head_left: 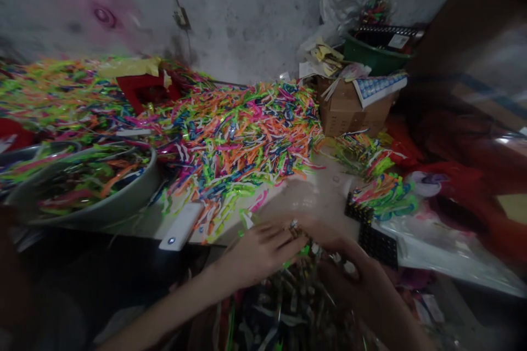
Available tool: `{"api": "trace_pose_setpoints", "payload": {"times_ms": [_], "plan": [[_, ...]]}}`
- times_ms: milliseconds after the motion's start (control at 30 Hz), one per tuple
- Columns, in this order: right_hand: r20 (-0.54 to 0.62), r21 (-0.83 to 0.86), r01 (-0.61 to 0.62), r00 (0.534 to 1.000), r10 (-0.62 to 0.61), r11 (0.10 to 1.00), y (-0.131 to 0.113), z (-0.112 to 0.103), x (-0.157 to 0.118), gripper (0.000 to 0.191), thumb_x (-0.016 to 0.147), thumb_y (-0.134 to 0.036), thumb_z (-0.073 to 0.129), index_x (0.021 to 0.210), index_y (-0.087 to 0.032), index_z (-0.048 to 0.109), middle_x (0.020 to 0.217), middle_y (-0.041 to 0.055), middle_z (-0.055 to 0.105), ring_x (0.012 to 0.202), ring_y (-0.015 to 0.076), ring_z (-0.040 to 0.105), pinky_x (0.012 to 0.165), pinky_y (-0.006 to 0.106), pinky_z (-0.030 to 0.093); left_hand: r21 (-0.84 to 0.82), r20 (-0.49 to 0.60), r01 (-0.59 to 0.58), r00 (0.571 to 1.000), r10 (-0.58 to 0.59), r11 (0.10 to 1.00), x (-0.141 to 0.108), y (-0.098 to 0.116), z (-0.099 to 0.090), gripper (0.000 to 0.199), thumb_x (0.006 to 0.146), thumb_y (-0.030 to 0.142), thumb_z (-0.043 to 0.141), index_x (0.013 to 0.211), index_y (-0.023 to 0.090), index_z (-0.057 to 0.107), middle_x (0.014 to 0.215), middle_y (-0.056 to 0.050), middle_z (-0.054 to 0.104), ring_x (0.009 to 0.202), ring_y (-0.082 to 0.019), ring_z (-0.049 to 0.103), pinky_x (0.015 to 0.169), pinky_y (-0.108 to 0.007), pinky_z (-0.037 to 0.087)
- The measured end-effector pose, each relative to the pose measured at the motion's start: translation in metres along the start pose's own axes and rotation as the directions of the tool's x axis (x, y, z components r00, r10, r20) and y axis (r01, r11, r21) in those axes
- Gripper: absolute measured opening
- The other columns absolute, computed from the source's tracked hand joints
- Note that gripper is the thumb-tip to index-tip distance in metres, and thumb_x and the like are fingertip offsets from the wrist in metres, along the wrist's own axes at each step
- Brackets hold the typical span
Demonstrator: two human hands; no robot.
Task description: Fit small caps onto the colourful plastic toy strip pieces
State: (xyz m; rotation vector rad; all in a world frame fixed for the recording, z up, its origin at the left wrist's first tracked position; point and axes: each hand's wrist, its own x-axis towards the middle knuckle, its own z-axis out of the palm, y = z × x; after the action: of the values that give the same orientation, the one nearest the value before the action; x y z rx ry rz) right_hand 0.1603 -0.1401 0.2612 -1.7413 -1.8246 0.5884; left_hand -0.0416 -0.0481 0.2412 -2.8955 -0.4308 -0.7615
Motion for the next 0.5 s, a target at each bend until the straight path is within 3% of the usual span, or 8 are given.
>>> {"api": "trace_pose_setpoints", "payload": {"times_ms": [133,233,333,500], "plan": [[-0.008,-0.091,0.067,0.998,-0.068,0.994,0.008,0.008,-0.003,0.021,0.084,-0.03,0.052,0.101,-0.028,0.064,0.09,0.0003,0.072,0.081,0.018,0.067,0.078,0.028,0.051,0.033,0.014,-0.039,0.999,0.039,0.999,0.0,0.002,-0.001,0.022,0.094,0.022,0.046,0.113,0.014,0.054,0.09,-0.003,0.065,0.075,-0.015,0.062,0.07,-0.028,0.051],[-0.009,-0.202,0.164,0.985,-0.169,0.966,0.021,0.017,-0.006,0.036,0.08,-0.018,0.05,0.113,-0.028,0.06,0.105,0.0032,0.07,0.09,0.0198,0.067,0.081,0.03,0.051,0.071,0.0,-0.053,0.999,0.053,0.996,-0.002,0.003,0.001,0.024,0.094,0.02,0.046,0.115,0.012,0.054,0.088,-0.003,0.066,0.076,-0.015,0.062,0.071,-0.028,0.051],[0.082,-0.292,0.253,0.968,-0.239,0.922,0.026,0.018,-0.007,0.054,0.07,-0.008,0.048,0.118,-0.029,0.057,0.109,0.0037,0.069,0.088,0.0204,0.067,0.085,0.033,0.05,0.087,0.027,-0.054,0.998,0.052,0.995,-0.004,0.004,0.0,0.031,0.094,0.019,0.046,0.124,0.012,0.048,0.084,-0.003,0.065,0.075,-0.015,0.062,0.069,-0.029,0.051],[0.206,-0.22,0.33,0.935,-0.287,0.918,0.014,0.008,-0.004,0.073,0.055,0.0,0.038,0.122,-0.024,0.055,0.102,0.0039,0.071,0.08,0.0176,0.069,0.066,0.022,0.053,0.067,0.127,-0.13,0.985,0.121,0.989,-0.008,0.002,-0.005,0.037,0.09,0.007,0.041,0.127,0.012,0.044,0.079,-0.002,0.06,0.072,-0.015,0.061,0.066,-0.029,0.049]]}}
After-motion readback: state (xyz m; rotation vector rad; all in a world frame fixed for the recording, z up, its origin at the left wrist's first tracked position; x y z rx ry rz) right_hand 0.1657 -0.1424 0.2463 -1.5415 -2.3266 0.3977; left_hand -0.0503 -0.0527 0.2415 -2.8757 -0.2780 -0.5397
